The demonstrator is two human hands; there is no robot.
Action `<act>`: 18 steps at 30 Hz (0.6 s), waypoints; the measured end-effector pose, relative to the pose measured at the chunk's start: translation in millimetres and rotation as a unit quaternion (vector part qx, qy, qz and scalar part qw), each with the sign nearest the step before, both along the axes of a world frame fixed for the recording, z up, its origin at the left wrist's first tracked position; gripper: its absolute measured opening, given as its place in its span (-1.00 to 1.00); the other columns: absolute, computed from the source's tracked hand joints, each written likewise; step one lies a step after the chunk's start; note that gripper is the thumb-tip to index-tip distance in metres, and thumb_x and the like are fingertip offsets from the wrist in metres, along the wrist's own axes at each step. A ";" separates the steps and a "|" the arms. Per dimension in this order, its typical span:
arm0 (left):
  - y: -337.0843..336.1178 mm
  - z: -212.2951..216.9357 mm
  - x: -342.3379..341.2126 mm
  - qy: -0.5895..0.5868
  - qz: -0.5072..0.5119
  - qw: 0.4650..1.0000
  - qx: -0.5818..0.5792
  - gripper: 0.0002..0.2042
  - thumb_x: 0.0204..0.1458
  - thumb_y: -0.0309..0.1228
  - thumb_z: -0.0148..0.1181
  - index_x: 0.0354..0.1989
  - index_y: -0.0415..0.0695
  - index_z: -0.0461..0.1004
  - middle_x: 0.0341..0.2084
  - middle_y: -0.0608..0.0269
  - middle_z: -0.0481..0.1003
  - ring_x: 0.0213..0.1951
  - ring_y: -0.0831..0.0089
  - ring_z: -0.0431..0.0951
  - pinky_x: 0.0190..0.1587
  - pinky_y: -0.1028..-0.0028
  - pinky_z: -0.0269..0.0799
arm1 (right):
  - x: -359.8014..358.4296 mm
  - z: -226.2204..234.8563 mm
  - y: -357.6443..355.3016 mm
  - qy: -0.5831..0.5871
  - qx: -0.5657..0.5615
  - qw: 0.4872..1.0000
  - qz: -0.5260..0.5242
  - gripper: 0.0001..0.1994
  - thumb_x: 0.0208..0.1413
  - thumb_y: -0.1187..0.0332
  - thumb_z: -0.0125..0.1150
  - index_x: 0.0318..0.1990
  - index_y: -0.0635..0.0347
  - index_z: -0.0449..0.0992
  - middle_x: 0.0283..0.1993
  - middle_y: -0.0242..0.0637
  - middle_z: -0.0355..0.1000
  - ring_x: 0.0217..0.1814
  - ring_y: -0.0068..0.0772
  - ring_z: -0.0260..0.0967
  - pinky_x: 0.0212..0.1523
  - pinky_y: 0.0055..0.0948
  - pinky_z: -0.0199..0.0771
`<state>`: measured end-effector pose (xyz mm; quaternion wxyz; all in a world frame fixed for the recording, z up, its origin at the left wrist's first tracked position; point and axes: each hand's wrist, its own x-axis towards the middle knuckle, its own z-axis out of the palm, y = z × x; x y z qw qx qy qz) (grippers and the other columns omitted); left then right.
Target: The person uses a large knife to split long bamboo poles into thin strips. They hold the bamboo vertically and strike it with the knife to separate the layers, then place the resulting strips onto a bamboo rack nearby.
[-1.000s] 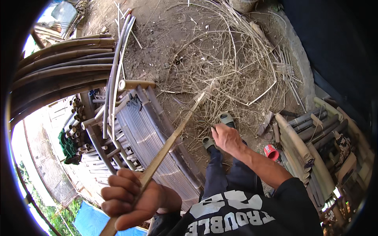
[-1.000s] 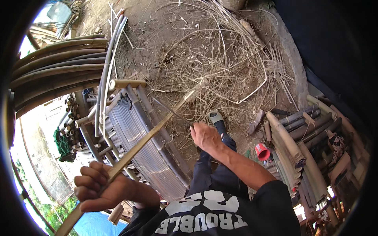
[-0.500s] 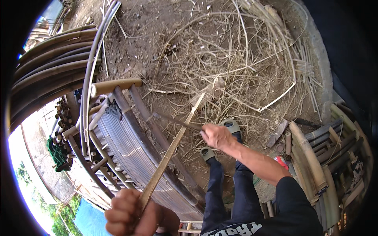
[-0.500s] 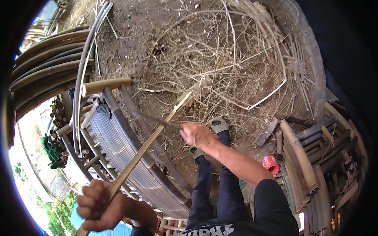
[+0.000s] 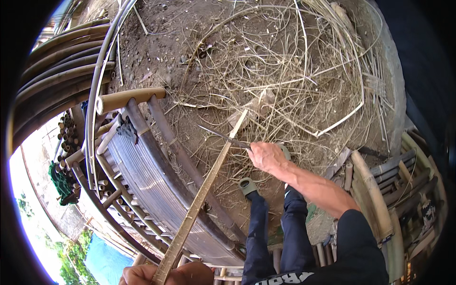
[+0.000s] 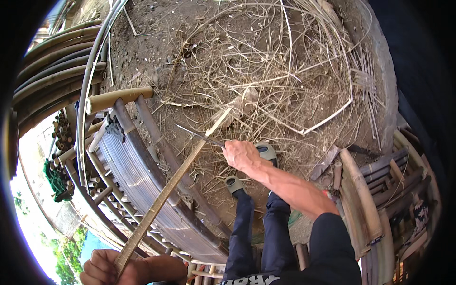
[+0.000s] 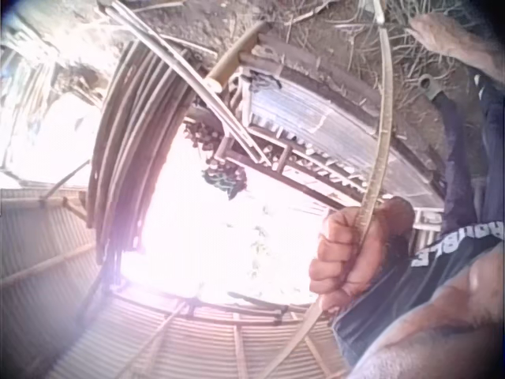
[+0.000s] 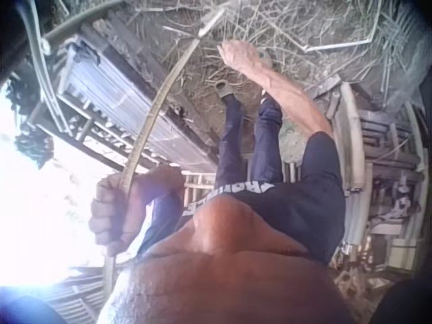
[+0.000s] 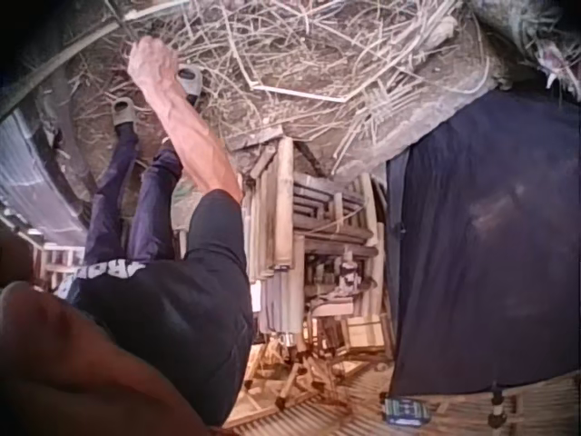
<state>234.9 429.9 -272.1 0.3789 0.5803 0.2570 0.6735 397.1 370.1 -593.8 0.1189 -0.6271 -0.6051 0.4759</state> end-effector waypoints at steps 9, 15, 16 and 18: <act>1.1 -3.1 -4.0 0.008 -0.010 0.999 0.033 -0.62 0.24 -0.01 -0.16 -0.59 0.10 0.14 -0.62 0.54 0.05 -0.60 0.60 0.03 -0.51 0.52 0.00 | -21.6 62.7 4.3 0.132 0.299 0.945 -0.012 -0.87 0.16 0.42 0.07 -0.42 0.23 0.41 -0.61 -0.36 0.24 -0.63 -0.55 0.22 -0.80 -0.50 0.28; -2.9 -2.1 -14.4 0.043 0.019 0.999 -0.001 -0.58 0.23 0.07 -0.22 -0.56 0.06 0.17 -0.61 0.47 0.06 -0.60 0.55 0.04 -0.51 0.50 0.00 | 19.2 -97.3 -15.9 -0.127 -0.107 0.986 -0.011 -0.80 0.21 0.44 -0.07 -0.32 0.31 0.49 -0.64 -0.36 0.29 -0.74 -0.58 0.11 -0.84 -0.53 0.14; -4.3 1.7 -16.6 0.055 0.024 0.998 -0.015 -0.57 0.23 0.09 -0.24 -0.56 0.06 0.17 -0.61 0.47 0.06 -0.60 0.55 0.04 -0.51 0.50 0.00 | 18.4 -82.0 -18.8 -0.087 -0.087 0.992 -0.024 -0.80 0.22 0.43 -0.07 -0.30 0.31 0.50 -0.63 -0.35 0.30 -0.74 -0.58 0.11 -0.83 -0.52 0.15; -1.1 9.1 -26.0 0.026 0.113 0.993 -0.014 -0.43 0.19 0.25 -0.29 -0.62 0.02 0.16 -0.68 0.45 0.01 -0.64 0.54 -0.01 -0.59 0.51 -0.10 | 13.9 -49.7 -23.5 -0.008 -0.044 0.998 -0.048 -0.78 0.23 0.41 -0.07 -0.25 0.31 0.52 -0.60 -0.35 0.33 -0.73 -0.57 0.12 -0.80 -0.50 0.19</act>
